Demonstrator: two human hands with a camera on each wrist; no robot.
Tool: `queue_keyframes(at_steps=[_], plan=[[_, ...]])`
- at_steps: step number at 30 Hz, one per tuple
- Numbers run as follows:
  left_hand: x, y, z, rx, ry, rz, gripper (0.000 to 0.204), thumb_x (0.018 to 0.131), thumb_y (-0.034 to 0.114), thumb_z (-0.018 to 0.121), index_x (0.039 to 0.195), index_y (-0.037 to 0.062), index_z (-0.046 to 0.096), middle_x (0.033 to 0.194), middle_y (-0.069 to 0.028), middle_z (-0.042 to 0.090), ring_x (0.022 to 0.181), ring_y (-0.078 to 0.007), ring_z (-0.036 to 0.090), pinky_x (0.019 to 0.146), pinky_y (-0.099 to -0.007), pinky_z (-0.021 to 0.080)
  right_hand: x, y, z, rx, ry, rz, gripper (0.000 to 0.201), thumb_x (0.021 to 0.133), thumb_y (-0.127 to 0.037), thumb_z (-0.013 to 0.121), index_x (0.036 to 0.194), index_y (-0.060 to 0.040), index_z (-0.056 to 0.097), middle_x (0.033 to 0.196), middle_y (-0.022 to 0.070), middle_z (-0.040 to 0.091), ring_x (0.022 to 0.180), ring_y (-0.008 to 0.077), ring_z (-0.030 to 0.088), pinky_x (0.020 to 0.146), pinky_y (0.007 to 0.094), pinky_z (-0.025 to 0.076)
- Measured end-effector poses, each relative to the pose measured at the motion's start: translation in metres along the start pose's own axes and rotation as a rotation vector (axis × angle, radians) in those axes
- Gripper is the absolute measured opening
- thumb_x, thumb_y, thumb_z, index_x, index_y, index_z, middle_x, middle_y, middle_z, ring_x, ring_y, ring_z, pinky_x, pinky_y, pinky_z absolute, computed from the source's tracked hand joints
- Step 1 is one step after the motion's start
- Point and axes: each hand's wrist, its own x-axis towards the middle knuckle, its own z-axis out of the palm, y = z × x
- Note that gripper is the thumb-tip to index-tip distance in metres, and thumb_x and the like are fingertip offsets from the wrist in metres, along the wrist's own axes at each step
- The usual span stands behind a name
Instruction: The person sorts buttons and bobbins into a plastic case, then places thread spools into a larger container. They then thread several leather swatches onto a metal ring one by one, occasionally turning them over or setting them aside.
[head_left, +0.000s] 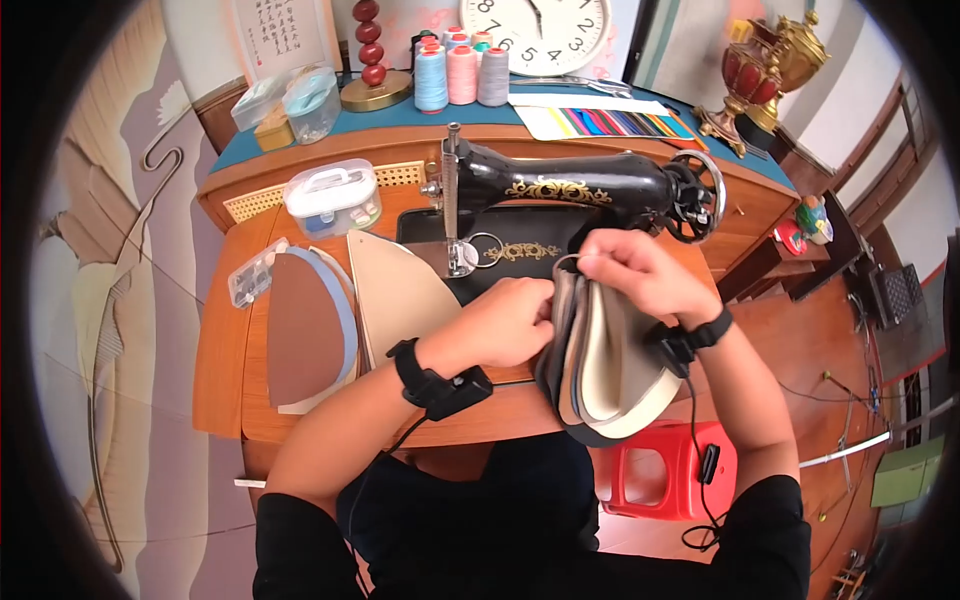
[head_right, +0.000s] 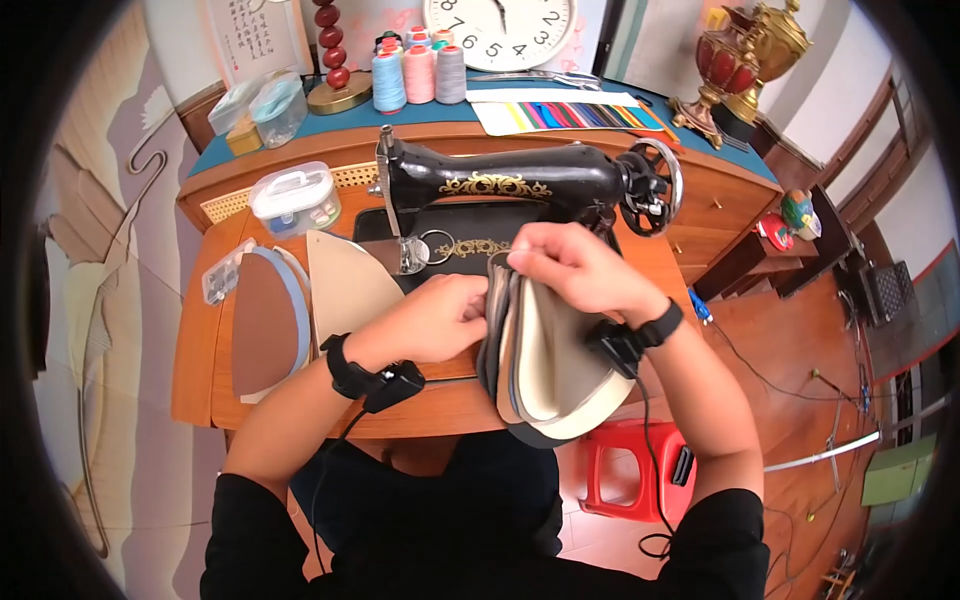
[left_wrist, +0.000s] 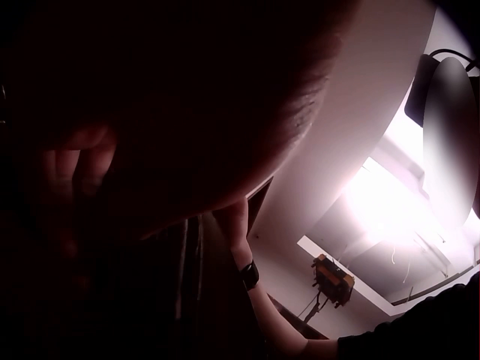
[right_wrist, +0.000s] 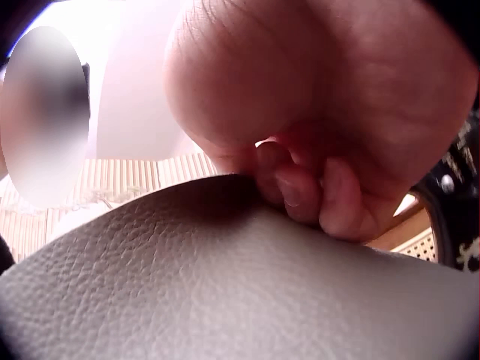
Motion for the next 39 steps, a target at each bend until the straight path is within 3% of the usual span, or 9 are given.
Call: queue_keyframes(at_steps=[4, 6, 7, 11, 16, 20, 27, 32, 39], plan=[[-0.005, -0.019, -0.011, 0.048, 0.131, -0.144, 0.027, 0.096, 0.008, 0.064, 0.119, -0.0052, 0.063, 0.11, -0.0137, 0.073, 0.1, -0.0188, 0.071, 0.085, -0.033, 0.058, 0.023, 0.027, 0.004, -0.028, -0.116, 0.024, 0.022, 0.104, -0.019, 0.059, 0.091, -0.0008, 0.06, 0.072, -0.0067, 0.049, 0.071, 0.0032, 0.041, 0.063, 0.0251, 0.038], [-0.002, -0.024, -0.01, -0.277, 0.402, -0.043, 0.027, 0.098, 0.01, 0.064, 0.12, -0.0047, 0.064, 0.108, -0.0111, 0.073, 0.092, -0.0164, 0.071, 0.081, -0.0313, 0.057, 0.023, 0.029, 0.006, 0.056, -0.116, 0.021, 0.022, 0.104, -0.018, 0.06, 0.09, -0.0011, 0.06, 0.071, -0.0066, 0.049, 0.071, 0.0029, 0.04, 0.062, 0.0251, 0.037], [-0.002, -0.025, -0.009, -0.315, 0.421, 0.006, 0.026, 0.099, 0.01, 0.065, 0.12, -0.0047, 0.066, 0.11, -0.0095, 0.071, 0.087, -0.0139, 0.068, 0.08, -0.0299, 0.057, 0.021, 0.03, 0.006, 0.139, -0.109, 0.025, 0.021, 0.103, -0.017, 0.06, 0.09, -0.0013, 0.059, 0.071, -0.0065, 0.049, 0.07, 0.0026, 0.039, 0.061, 0.0252, 0.036], [0.001, -0.03, -0.004, -0.351, 0.391, 0.018, 0.021, 0.097, 0.008, 0.067, 0.113, -0.0055, 0.069, 0.11, -0.0091, 0.069, 0.086, -0.0127, 0.067, 0.078, -0.029, 0.058, 0.017, 0.026, 0.0, 0.205, -0.159, 0.038, 0.02, 0.103, -0.016, 0.06, 0.09, -0.0013, 0.059, 0.069, -0.0064, 0.047, 0.068, 0.0027, 0.037, 0.059, 0.0253, 0.035], [-0.002, -0.024, -0.003, -0.259, 0.49, 0.1, 0.012, 0.094, 0.002, 0.069, 0.099, -0.0085, 0.07, 0.094, -0.0084, 0.066, 0.082, -0.0118, 0.066, 0.072, -0.0255, 0.057, 0.024, -0.004, -0.003, -0.165, -0.16, 0.008, 0.025, 0.101, -0.015, 0.062, 0.08, -0.0012, 0.059, 0.059, -0.0028, 0.047, 0.059, 0.0056, 0.039, 0.053, 0.0279, 0.033], [-0.005, -0.02, -0.002, -0.196, 0.545, 0.142, 0.01, 0.093, 0.0, 0.069, 0.097, -0.0094, 0.07, 0.093, -0.0096, 0.066, 0.079, -0.0117, 0.066, 0.069, -0.0243, 0.056, 0.03, 0.0, 0.0, -0.214, -0.131, -0.097, 0.026, 0.097, -0.015, 0.064, 0.078, 0.0009, 0.06, 0.057, 0.0075, 0.047, 0.054, 0.0132, 0.04, 0.052, 0.034, 0.037], [-0.007, -0.014, 0.0, -0.209, 0.537, 0.116, 0.009, 0.092, -0.001, 0.069, 0.096, -0.0094, 0.07, 0.092, -0.0103, 0.067, 0.079, -0.0118, 0.066, 0.069, -0.0243, 0.056, 0.021, 0.008, -0.006, -0.221, -0.114, -0.15, 0.028, 0.096, -0.012, 0.064, 0.072, 0.0002, 0.055, 0.054, 0.0067, 0.045, 0.051, 0.0119, 0.038, 0.049, 0.0319, 0.033], [-0.01, -0.016, 0.002, -0.228, 0.556, 0.087, 0.009, 0.094, 0.0, 0.067, 0.096, -0.0087, 0.069, 0.093, -0.0108, 0.068, 0.082, -0.0121, 0.067, 0.072, -0.0257, 0.057, 0.011, 0.025, -0.018, 0.07, -0.191, -0.068, 0.027, 0.095, -0.007, 0.065, 0.069, -0.0023, 0.056, 0.052, -0.0015, 0.051, 0.049, 0.0061, 0.045, 0.048, 0.0266, 0.033], [-0.007, -0.03, 0.009, -0.307, 0.553, 0.079, 0.01, 0.098, 0.001, 0.064, 0.103, -0.0067, 0.066, 0.098, -0.0089, 0.071, 0.092, -0.0126, 0.068, 0.083, -0.0267, 0.057, 0.017, 0.041, -0.022, 0.182, -0.248, -0.226, 0.006, 0.087, -0.004, 0.078, 0.089, -0.0001, 0.073, 0.081, 0.0039, 0.064, 0.073, 0.01, 0.055, 0.068, 0.0264, 0.044]])
